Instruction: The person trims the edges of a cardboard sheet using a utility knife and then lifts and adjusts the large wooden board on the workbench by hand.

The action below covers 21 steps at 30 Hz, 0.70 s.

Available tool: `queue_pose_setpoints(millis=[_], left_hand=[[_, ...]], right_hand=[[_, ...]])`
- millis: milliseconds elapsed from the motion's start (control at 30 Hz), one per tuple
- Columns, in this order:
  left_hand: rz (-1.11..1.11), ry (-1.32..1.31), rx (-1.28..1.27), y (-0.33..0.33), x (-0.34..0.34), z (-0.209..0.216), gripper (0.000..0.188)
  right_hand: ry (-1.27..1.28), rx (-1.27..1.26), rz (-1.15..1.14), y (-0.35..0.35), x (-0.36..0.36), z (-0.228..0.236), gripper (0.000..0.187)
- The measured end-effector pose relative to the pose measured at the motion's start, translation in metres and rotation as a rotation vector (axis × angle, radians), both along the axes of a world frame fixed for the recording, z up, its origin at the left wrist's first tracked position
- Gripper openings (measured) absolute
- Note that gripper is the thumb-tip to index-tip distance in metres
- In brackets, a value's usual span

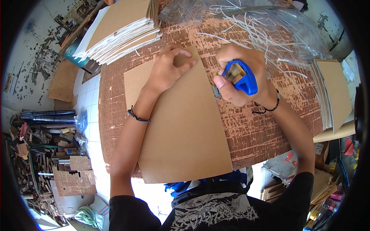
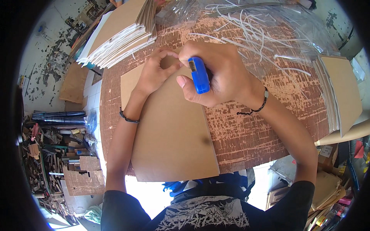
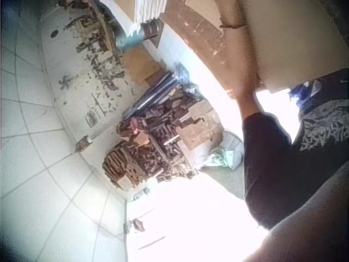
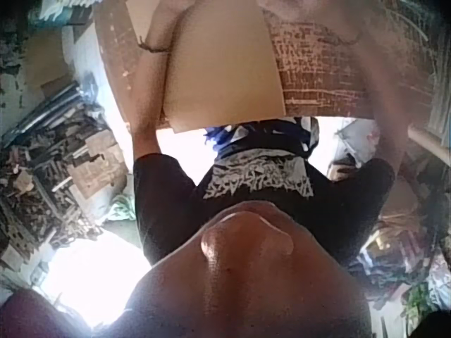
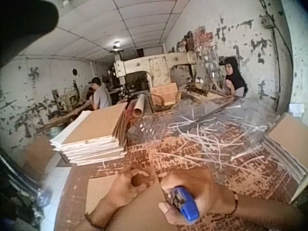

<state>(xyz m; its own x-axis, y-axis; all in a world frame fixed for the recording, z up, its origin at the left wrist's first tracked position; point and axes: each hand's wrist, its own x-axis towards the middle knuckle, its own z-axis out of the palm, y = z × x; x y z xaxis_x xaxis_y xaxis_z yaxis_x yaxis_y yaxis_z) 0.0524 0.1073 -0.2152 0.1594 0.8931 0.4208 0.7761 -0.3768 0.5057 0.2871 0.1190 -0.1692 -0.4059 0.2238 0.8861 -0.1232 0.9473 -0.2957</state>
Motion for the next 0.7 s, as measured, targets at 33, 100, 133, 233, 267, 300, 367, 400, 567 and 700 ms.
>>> queue_pose_setpoints(millis=[33,100,133,233,267,300,367,400,567,700], left_hand=[[-0.001,-0.002,-0.007,0.000,0.000,0.000,0.028],[0.001,0.001,-0.010,0.000,0.001,0.000,0.027],[0.003,0.005,-0.015,-0.001,0.002,0.000,0.027],[-0.001,-0.068,-0.032,0.000,0.000,-0.003,0.033],[0.000,-0.070,-0.033,0.001,-0.001,-0.004,0.033],[-0.003,-0.061,-0.024,0.001,-0.001,-0.004,0.033],[-0.002,-0.054,-0.017,0.003,-0.002,-0.005,0.033],[-0.004,-0.062,-0.013,0.003,-0.002,-0.004,0.032],[-0.019,-0.075,0.029,0.006,0.001,0.002,0.031],[-0.018,-0.050,0.033,0.003,-0.001,-0.001,0.029]], right_hand=[[-0.003,-0.004,-0.001,0.000,0.000,-0.001,0.024],[0.013,-0.007,0.000,-0.001,0.000,0.000,0.024],[0.031,-0.011,0.000,-0.002,0.000,0.000,0.023],[-0.005,-0.010,0.004,-0.002,0.000,-0.001,0.022],[-0.006,-0.011,0.004,-0.002,-0.001,-0.002,0.022],[0.001,0.005,0.000,-0.002,-0.003,-0.002,0.022],[0.005,0.019,-0.001,-0.003,-0.005,-0.003,0.023],[-0.025,0.029,-0.023,-0.004,-0.004,-0.002,0.022],[-0.105,0.072,-0.011,-0.015,-0.005,0.006,0.021],[-0.063,0.146,-0.007,-0.013,-0.007,0.003,0.018]])
